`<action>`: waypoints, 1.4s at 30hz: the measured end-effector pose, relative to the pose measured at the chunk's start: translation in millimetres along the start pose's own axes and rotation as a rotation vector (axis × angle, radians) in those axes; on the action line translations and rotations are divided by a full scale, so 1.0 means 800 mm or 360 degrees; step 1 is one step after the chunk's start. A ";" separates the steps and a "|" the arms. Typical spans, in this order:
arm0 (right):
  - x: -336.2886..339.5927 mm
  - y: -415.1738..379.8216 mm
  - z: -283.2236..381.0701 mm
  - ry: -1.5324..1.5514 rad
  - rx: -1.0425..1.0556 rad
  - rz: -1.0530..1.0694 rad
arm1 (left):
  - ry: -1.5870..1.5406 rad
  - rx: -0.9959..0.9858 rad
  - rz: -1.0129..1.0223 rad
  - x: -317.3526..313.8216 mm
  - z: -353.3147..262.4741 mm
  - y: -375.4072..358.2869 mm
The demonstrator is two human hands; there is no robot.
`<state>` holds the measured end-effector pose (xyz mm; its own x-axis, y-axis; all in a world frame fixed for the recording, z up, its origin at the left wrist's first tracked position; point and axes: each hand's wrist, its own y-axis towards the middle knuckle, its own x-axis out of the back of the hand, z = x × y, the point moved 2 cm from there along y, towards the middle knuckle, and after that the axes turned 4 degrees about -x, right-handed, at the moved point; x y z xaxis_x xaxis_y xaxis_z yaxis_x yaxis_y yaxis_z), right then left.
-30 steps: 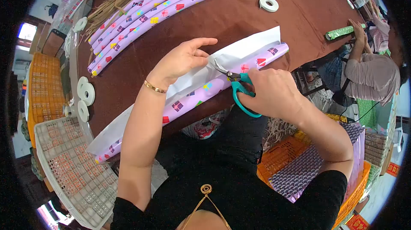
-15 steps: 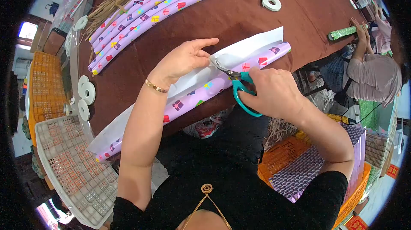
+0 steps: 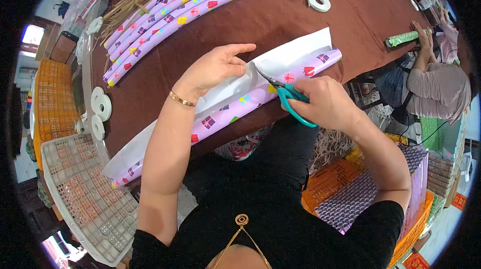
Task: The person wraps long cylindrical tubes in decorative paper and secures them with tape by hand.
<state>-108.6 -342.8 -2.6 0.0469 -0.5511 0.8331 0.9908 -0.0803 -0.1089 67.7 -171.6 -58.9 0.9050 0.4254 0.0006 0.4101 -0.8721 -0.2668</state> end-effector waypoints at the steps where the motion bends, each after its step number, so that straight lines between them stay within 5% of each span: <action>1: 0.003 0.002 -0.001 0.0160 -0.0104 0.0125 | 0.0016 0.0001 -0.0002 0.000 0.000 0.000; 7: 0.018 0.014 -0.024 0.0372 -0.0370 0.0514 | 0.0036 -0.0051 -0.0003 -0.002 -0.001 -0.001; 9: 0.017 0.016 -0.036 0.0956 -0.0644 0.0917 | 0.0038 -0.0071 -0.0041 -0.005 -0.002 0.001; 11: 0.020 0.015 -0.045 0.0910 -0.0674 0.1052 | 0.0359 -0.0182 0.0052 -0.004 -0.011 0.002; 13: 0.009 0.006 -0.047 0.1269 -0.0384 0.0858 | 0.0242 -0.0484 -0.0017 -0.009 0.015 0.015; 14: 0.008 0.013 -0.051 0.1334 -0.0350 0.0980 | 0.0653 -0.0546 -0.0159 -0.009 -0.008 0.004; 15: 0.006 0.014 -0.073 0.1266 -0.0244 0.1104 | 0.0461 -0.0593 -0.0144 -0.008 -0.003 0.006; 16: 0.003 0.010 -0.080 0.1323 -0.0367 0.1005 | 0.0580 -0.0714 -0.0309 -0.011 0.014 0.017; 17: -0.005 0.009 -0.084 0.1461 -0.0597 0.0965 | 0.0691 -0.0699 -0.0253 -0.009 0.011 0.018; 19: -0.024 0.013 -0.106 0.1557 -0.0321 0.1071 | 0.0525 -0.0567 -0.0274 -0.011 0.018 0.020; 27: -0.035 0.014 -0.070 0.1817 -0.0161 0.1218 | 0.0492 -0.0509 -0.0326 -0.009 0.019 0.022; 29: -0.028 0.014 -0.061 0.1698 0.0005 0.1067 | 0.0427 -0.0480 -0.0277 -0.009 0.015 0.019; 31: -0.003 0.024 -0.045 0.1619 -0.0291 0.1014 | 0.0518 -0.0493 -0.0304 -0.010 0.015 0.026; 35: 0.035 0.079 -0.058 0.0083 0.0114 0.0093 | 0.0617 -0.0585 -0.0284 -0.009 0.012 0.026; 36: 0.039 0.095 -0.035 0.0028 0.0184 -0.0163 | 0.0757 -0.0710 -0.0341 -0.007 -0.002 0.008; 37: 0.042 0.114 -0.059 -0.0468 0.0019 -0.0217 | 0.0538 -0.0615 -0.0265 -0.006 -0.002 0.008; 38: 0.047 0.122 -0.026 -0.0467 0.0205 -0.0343 | 0.0760 -0.0871 -0.0380 -0.005 0.006 0.012; 39: 0.047 0.134 -0.029 -0.0550 0.0261 -0.0370 | 0.0484 -0.0457 -0.0216 -0.008 -0.005 0.002; 42: 0.037 0.180 -0.047 -0.0868 0.0384 -0.0362 | 0.0475 -0.0485 -0.0263 -0.009 -0.002 -0.001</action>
<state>30.7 -401.9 -13.6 -0.1733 -0.0350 0.9842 0.9813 0.0791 0.1756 61.1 -174.8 -57.2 0.7994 0.5153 0.3090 0.5256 -0.8489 0.0561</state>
